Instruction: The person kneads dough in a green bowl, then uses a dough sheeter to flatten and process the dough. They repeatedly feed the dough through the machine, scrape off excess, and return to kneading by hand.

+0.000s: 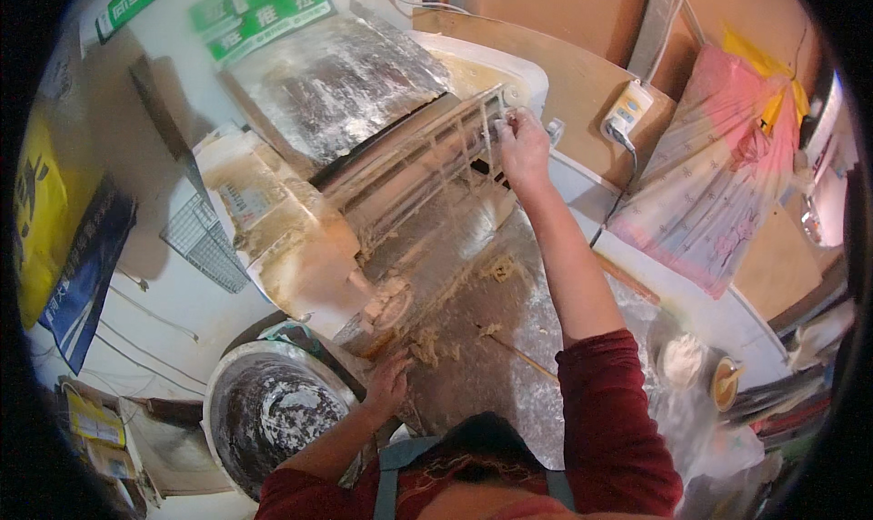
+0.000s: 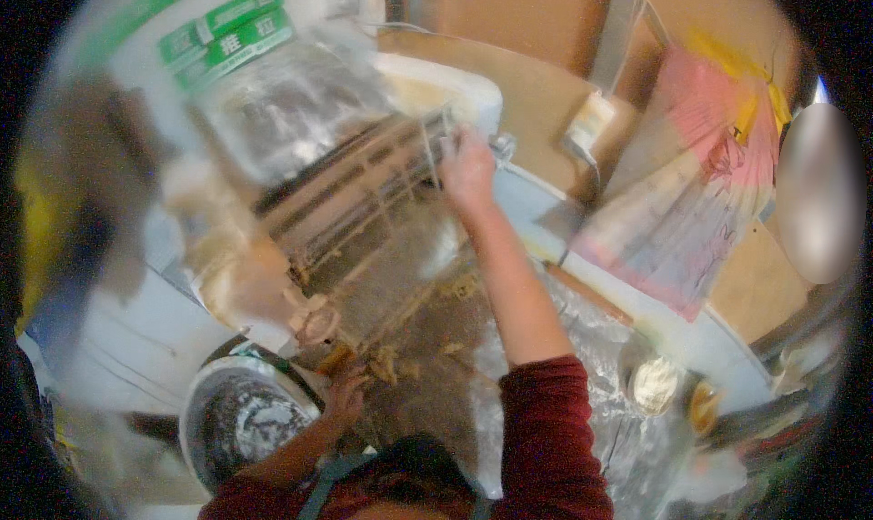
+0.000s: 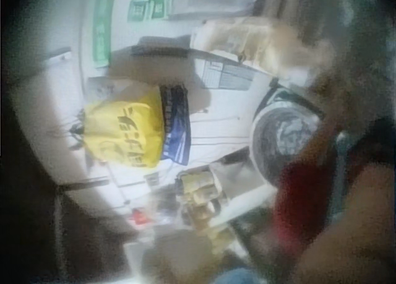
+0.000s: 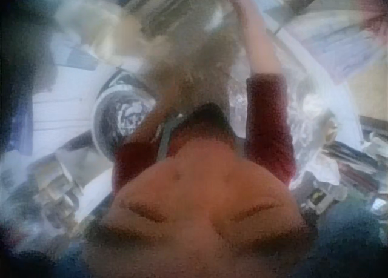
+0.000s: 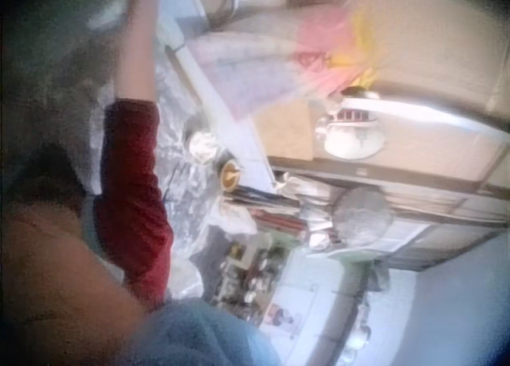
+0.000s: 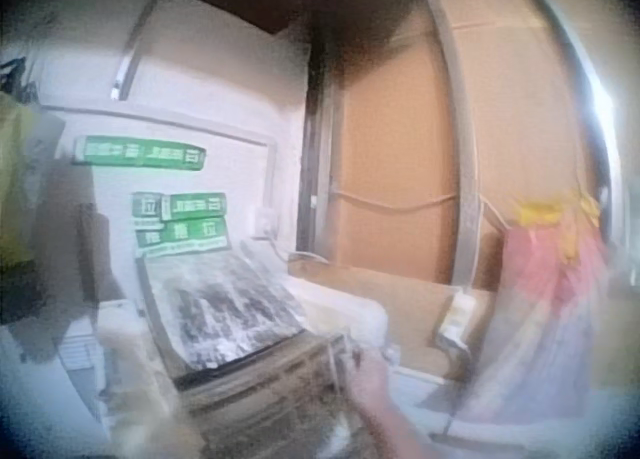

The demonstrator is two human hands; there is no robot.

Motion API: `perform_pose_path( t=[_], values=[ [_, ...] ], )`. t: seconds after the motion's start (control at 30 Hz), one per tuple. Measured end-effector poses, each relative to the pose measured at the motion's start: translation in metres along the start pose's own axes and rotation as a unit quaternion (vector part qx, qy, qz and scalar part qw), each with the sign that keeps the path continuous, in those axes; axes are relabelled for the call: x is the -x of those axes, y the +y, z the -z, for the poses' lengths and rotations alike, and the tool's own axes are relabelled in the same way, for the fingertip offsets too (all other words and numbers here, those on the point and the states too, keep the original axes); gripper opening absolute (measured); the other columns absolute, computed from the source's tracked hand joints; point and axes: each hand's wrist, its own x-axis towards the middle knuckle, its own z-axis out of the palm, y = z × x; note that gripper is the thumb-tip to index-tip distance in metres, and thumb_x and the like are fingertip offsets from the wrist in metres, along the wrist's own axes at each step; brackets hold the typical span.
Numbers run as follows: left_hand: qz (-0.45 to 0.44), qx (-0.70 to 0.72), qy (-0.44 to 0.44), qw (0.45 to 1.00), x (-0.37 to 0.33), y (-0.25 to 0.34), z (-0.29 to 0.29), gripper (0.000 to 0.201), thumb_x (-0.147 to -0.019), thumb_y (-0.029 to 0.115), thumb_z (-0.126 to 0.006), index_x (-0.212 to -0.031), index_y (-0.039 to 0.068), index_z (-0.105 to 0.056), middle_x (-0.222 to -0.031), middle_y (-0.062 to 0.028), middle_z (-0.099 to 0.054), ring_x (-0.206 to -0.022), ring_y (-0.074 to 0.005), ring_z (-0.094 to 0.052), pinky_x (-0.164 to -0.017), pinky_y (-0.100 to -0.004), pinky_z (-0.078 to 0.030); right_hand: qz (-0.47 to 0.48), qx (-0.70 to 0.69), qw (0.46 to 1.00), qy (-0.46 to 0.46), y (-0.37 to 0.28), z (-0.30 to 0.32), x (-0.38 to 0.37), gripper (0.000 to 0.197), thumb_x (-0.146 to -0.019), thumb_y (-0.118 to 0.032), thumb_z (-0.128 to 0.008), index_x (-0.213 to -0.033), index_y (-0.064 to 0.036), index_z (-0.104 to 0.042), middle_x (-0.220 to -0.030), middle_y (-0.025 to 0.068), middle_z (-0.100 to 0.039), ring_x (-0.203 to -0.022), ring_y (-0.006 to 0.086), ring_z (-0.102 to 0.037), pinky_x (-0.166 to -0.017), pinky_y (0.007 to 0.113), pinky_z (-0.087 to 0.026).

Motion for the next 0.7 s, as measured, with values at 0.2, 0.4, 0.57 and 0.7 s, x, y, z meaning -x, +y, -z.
perform_pose_path(
  t=[0.2, 0.4, 0.57, 0.7],
  values=[
    [-0.039, -0.056, 0.027, 0.997, 0.008, -0.013, -0.008, 0.037, -0.087, 0.013, -0.046, -0.122, 0.002, -0.051, -0.135, -0.0205, -0.04, -0.125, -0.0396, -0.038, -0.102, -0.0447, -0.034, -0.04, 0.159, 0.954, -0.251, 0.01, 0.026, 0.001, 0.026, -0.08, -0.012, -0.054, -0.102, 0.002, -0.058, -0.086, 0.0261, -0.061, -0.078, 0.038, -0.061, -0.071, 0.042, -0.048],
    [0.034, -0.035, -0.007, 0.999, 0.011, -0.017, -0.015, 0.038, -0.087, 0.017, -0.045, -0.122, 0.0, -0.05, -0.133, -0.0223, -0.04, -0.121, -0.0421, -0.04, -0.1, -0.048, -0.034, -0.112, -0.127, 0.972, -0.164, 0.029, 0.06, 0.035, 0.026, -0.084, -0.008, -0.052, -0.106, 0.0012, -0.061, -0.097, 0.0124, -0.066, -0.081, 0.0197, -0.064, -0.07, 0.032, -0.05],
    [-0.05, -0.073, 0.047, 0.995, 0.008, -0.015, -0.012, 0.037, -0.086, 0.014, -0.046, -0.12, 0.0, -0.051, -0.128, -0.0217, -0.045, -0.115, -0.0419, -0.044, -0.098, -0.0482, -0.036, -0.189, -0.268, 0.941, -0.077, 0.043, 0.097, 0.097, 0.017, -0.087, -0.009, -0.057, -0.099, -0.0001, -0.065, -0.099, 0.0087, -0.066, -0.083, 0.0171, -0.062, -0.072, 0.029, -0.049],
    [-0.087, -0.064, 0.056, 0.993, -0.008, 0.009, -0.014, 0.037, -0.083, 0.009, -0.046, -0.119, 0.0, -0.053, -0.126, -0.0201, -0.048, -0.116, -0.0402, -0.045, -0.099, -0.047, -0.036, -0.254, -0.242, 0.928, -0.123, 0.045, 0.1, 0.186, 0.008, -0.083, -0.01, -0.064, -0.082, -0.0023, -0.065, -0.077, 0.0027, -0.065, -0.069, 0.0121, -0.059, -0.065, 0.027, -0.048]
  ],
)
